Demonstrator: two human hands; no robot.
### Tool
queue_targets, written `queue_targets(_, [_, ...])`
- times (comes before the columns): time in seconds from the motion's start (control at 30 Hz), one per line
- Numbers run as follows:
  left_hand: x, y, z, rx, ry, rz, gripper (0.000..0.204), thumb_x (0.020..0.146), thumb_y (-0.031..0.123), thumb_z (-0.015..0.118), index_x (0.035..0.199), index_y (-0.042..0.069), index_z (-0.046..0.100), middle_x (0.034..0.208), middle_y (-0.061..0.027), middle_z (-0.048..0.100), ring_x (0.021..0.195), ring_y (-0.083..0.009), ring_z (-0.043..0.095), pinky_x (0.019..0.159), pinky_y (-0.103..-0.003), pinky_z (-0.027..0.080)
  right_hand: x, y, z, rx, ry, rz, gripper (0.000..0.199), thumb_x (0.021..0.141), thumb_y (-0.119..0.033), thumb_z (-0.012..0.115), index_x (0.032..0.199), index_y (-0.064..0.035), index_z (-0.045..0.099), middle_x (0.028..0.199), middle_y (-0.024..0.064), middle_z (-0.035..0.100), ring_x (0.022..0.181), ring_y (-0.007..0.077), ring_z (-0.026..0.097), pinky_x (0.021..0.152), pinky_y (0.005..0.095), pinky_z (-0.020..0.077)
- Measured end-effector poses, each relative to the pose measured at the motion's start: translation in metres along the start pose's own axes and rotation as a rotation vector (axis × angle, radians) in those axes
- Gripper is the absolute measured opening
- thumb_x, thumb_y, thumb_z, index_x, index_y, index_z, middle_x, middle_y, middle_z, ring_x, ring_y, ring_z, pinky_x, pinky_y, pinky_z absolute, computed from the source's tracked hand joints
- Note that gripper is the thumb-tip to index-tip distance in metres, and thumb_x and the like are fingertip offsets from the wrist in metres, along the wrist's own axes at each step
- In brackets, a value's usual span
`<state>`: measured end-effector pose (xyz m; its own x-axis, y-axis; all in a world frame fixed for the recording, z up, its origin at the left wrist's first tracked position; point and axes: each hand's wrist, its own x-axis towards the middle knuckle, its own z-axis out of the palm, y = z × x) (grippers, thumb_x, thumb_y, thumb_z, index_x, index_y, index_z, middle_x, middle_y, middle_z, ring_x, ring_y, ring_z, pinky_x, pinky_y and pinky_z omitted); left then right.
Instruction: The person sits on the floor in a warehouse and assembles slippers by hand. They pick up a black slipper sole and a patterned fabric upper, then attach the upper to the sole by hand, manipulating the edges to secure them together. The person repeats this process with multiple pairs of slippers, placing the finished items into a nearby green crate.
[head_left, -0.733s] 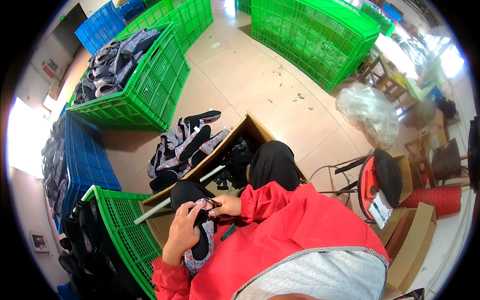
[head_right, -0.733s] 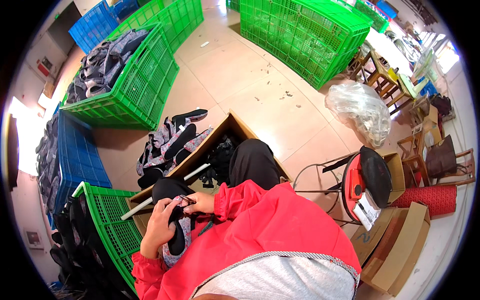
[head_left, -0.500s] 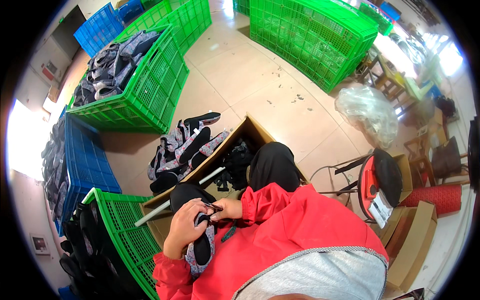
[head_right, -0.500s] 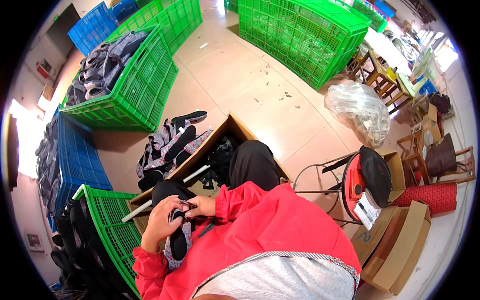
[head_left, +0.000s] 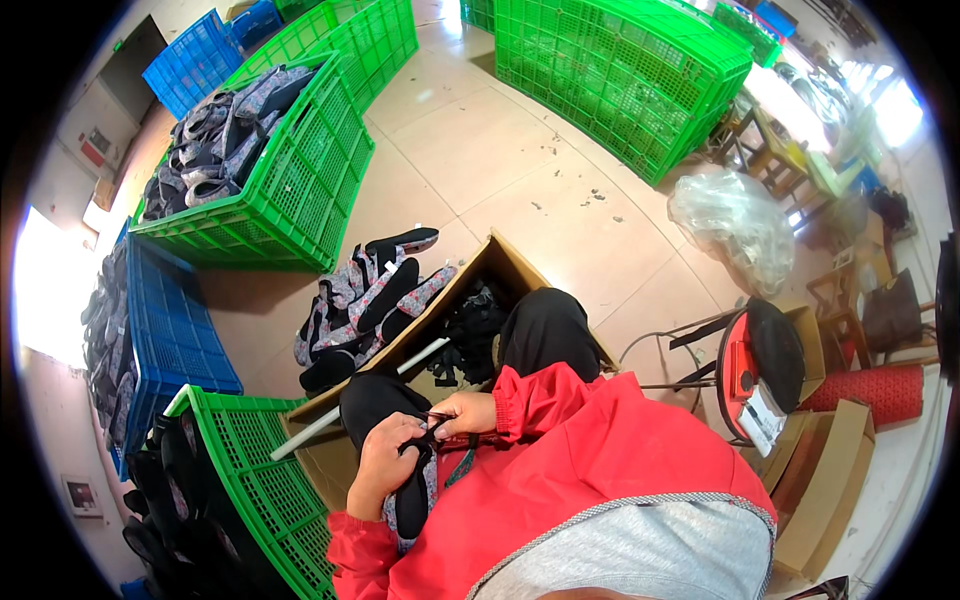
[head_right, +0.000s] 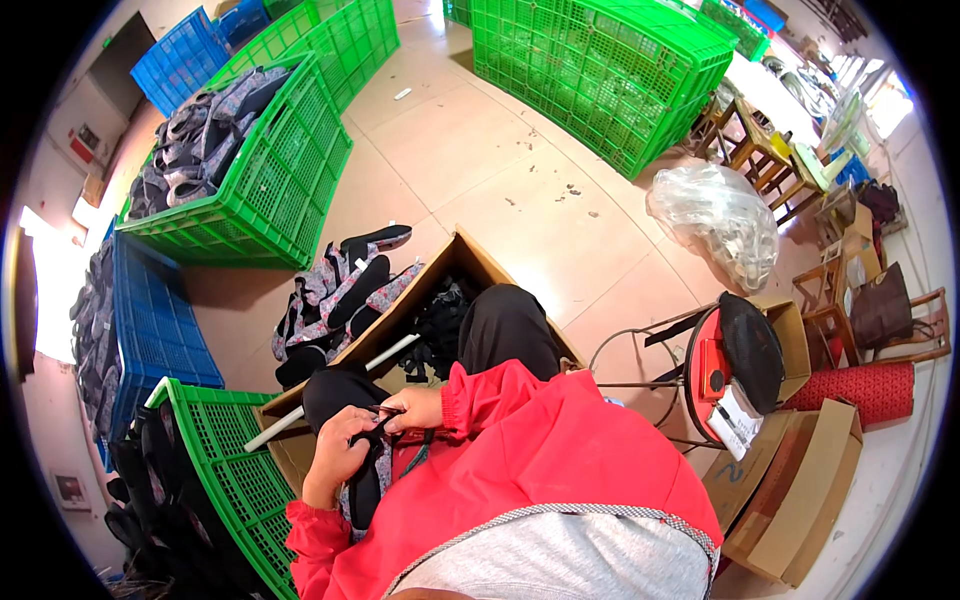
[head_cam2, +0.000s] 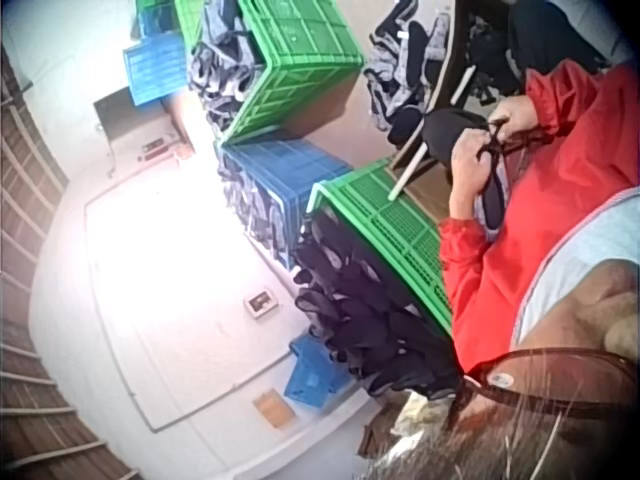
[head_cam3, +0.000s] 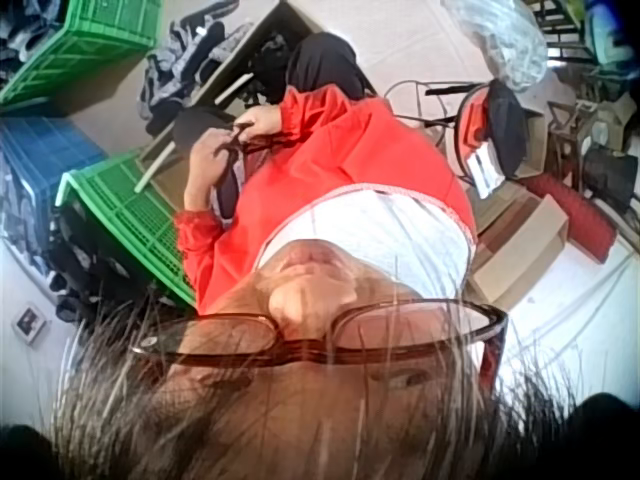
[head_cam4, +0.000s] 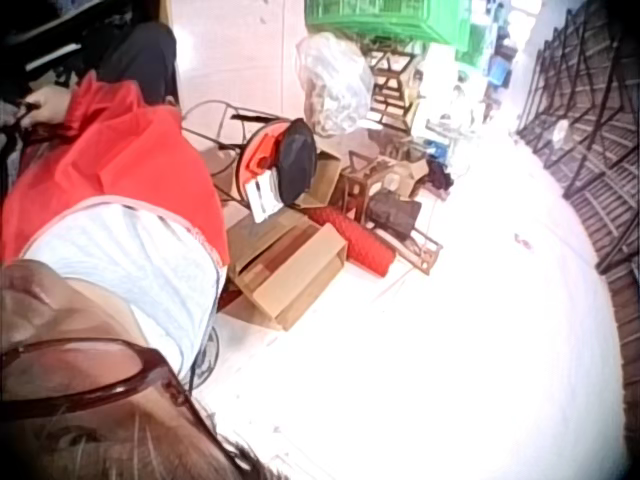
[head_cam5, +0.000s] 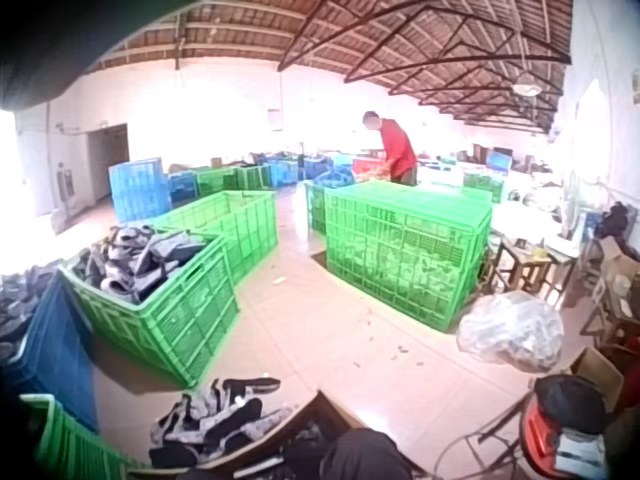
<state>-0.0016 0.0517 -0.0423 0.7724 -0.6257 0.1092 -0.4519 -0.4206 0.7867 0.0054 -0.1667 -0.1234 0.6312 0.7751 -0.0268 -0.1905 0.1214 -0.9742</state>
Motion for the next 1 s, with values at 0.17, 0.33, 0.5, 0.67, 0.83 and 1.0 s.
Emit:
queue_targets(0.17, [-0.001, 0.001, 0.001, 0.009, -0.006, -0.03, 0.027, 0.061, -0.007, 0.058, 0.087, -0.002, 0.063, 0.093, -0.0149, 0.065, 0.09, -0.0331, 0.064, 0.08, -0.035, 0.052, -0.002, 0.002, 0.001, 0.101, 0.02, 0.046, 0.016, 0.093, -0.018, 0.065, 0.098, -0.0031, 0.062, 0.083, -0.0026, 0.061, 0.079, 0.0054, 0.053, 0.074, 0.0249, 0.0447])
queue_targets(0.33, [0.0, 0.0, 0.003, 0.015, -0.001, -0.043, 0.026, 0.061, -0.005, 0.06, 0.087, -0.002, 0.064, 0.093, -0.0148, 0.065, 0.09, -0.0325, 0.064, 0.079, -0.035, 0.051, -0.002, 0.004, -0.001, 0.086, 0.029, 0.05, 0.016, 0.091, -0.018, 0.066, 0.097, -0.0035, 0.063, 0.083, -0.0022, 0.063, 0.08, 0.0053, 0.054, 0.076, 0.0252, 0.0451])
queue_targets(0.5, [0.0, 0.002, 0.002, 0.023, -0.013, -0.053, 0.025, 0.062, -0.004, 0.06, 0.087, -0.001, 0.064, 0.093, -0.0145, 0.065, 0.09, -0.0321, 0.064, 0.08, -0.035, 0.051, -0.001, 0.007, -0.003, 0.067, 0.015, 0.082, 0.017, 0.091, -0.019, 0.066, 0.096, -0.0038, 0.063, 0.082, -0.003, 0.063, 0.078, 0.0053, 0.054, 0.074, 0.0253, 0.045])
queue_targets(0.67, [0.0, 0.001, 0.003, 0.024, -0.01, -0.053, 0.025, 0.062, -0.004, 0.061, 0.087, -0.001, 0.064, 0.093, -0.0143, 0.065, 0.09, -0.0318, 0.064, 0.08, -0.035, 0.051, 0.0, 0.006, -0.003, 0.087, 0.013, 0.074, 0.016, 0.092, -0.02, 0.066, 0.095, -0.0041, 0.062, 0.08, -0.0024, 0.063, 0.076, 0.0055, 0.055, 0.073, 0.0248, 0.0449])
queue_targets(0.83, [0.0, 0.002, 0.003, 0.035, -0.02, -0.06, 0.022, 0.065, -0.002, 0.062, 0.087, 0.0, 0.064, 0.094, -0.0134, 0.064, 0.09, -0.0319, 0.063, 0.08, -0.037, 0.052, 0.0, 0.008, -0.003, 0.088, -0.003, 0.052, 0.015, 0.093, -0.018, 0.064, 0.095, -0.0041, 0.062, 0.08, -0.0031, 0.06, 0.075, 0.0049, 0.053, 0.071, 0.0237, 0.0445])
queue_targets(1.0, [-0.001, 0.002, 0.003, 0.048, -0.026, -0.064, 0.021, 0.066, 0.0, 0.062, 0.087, 0.0, 0.064, 0.094, -0.0133, 0.064, 0.09, -0.032, 0.063, 0.081, -0.038, 0.052, 0.001, 0.011, -0.006, 0.063, -0.034, 0.06, 0.014, 0.096, -0.016, 0.062, 0.1, -0.0029, 0.06, 0.083, -0.004, 0.057, 0.077, 0.0043, 0.05, 0.071, 0.0228, 0.0438])
